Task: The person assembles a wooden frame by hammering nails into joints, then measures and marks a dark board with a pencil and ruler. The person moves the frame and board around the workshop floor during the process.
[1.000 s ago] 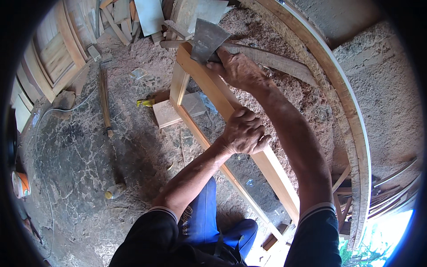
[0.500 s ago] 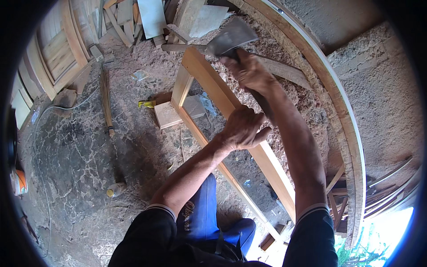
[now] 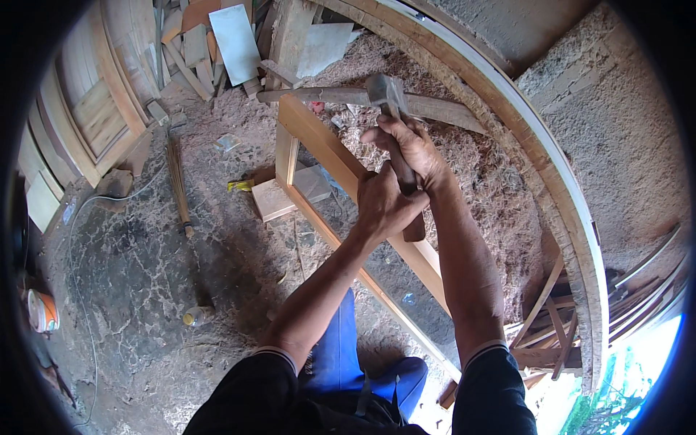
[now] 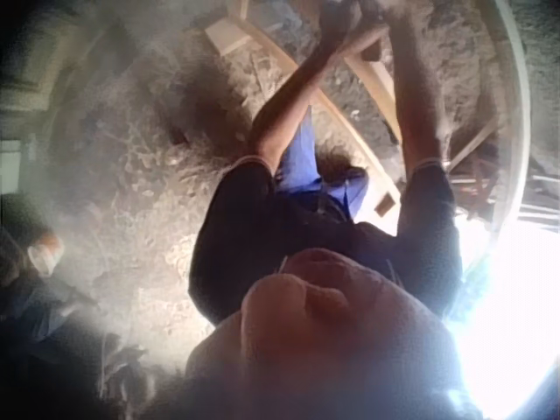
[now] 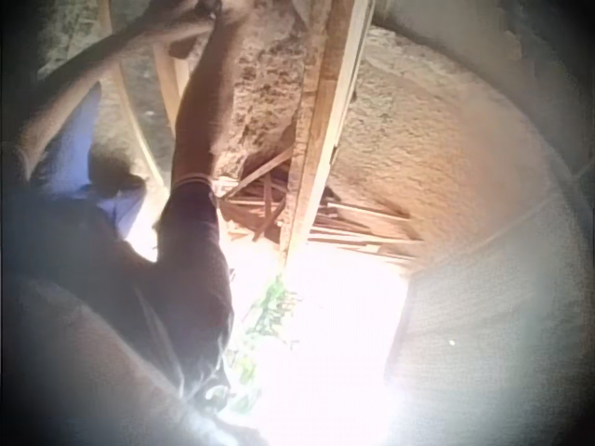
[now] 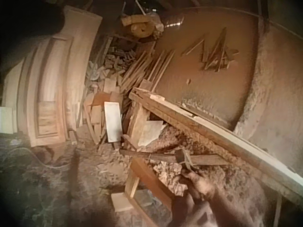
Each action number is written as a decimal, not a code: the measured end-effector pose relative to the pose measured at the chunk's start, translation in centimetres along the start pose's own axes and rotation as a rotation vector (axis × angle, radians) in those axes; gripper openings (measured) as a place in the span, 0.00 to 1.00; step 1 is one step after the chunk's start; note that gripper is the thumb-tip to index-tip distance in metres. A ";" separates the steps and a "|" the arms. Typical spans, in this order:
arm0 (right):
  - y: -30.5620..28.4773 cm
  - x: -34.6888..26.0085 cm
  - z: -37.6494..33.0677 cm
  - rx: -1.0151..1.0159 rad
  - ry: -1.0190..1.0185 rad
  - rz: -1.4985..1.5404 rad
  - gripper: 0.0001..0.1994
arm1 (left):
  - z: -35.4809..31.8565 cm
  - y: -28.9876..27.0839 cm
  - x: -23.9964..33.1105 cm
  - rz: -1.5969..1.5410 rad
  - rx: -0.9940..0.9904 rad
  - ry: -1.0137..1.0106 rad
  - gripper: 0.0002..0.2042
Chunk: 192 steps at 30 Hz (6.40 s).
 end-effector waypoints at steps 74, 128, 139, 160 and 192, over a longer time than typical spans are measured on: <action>3.5 5.6 -2.6 0.046 0.143 -1.125 0.20 | 0.6 -26.3 -38.5 0.923 -0.533 -0.630 0.16; -0.5 10.0 -5.7 0.272 0.081 -1.296 0.25 | -10.2 -13.2 -19.3 0.927 0.224 0.525 0.43; -8.2 9.1 -31.7 0.779 0.064 -1.486 0.24 | -4.7 15.0 5.3 0.979 -1.130 0.545 0.32; 8.7 36.6 -53.4 0.619 0.577 -0.467 0.15 | -13.1 29.3 8.9 0.865 -1.098 0.754 0.34; 5.5 41.1 -56.4 1.447 0.282 1.242 0.33 | -15.6 23.7 12.6 0.589 -1.466 0.385 0.24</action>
Point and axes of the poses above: each hand's wrist, its own z-axis towards the middle knuckle, its own y-axis out of the palm, x = y × z, the point moved 6 cm from there along z, towards the middle knuckle, and after that the axes turned 3 degrees about -x, right-handed, at the moved point
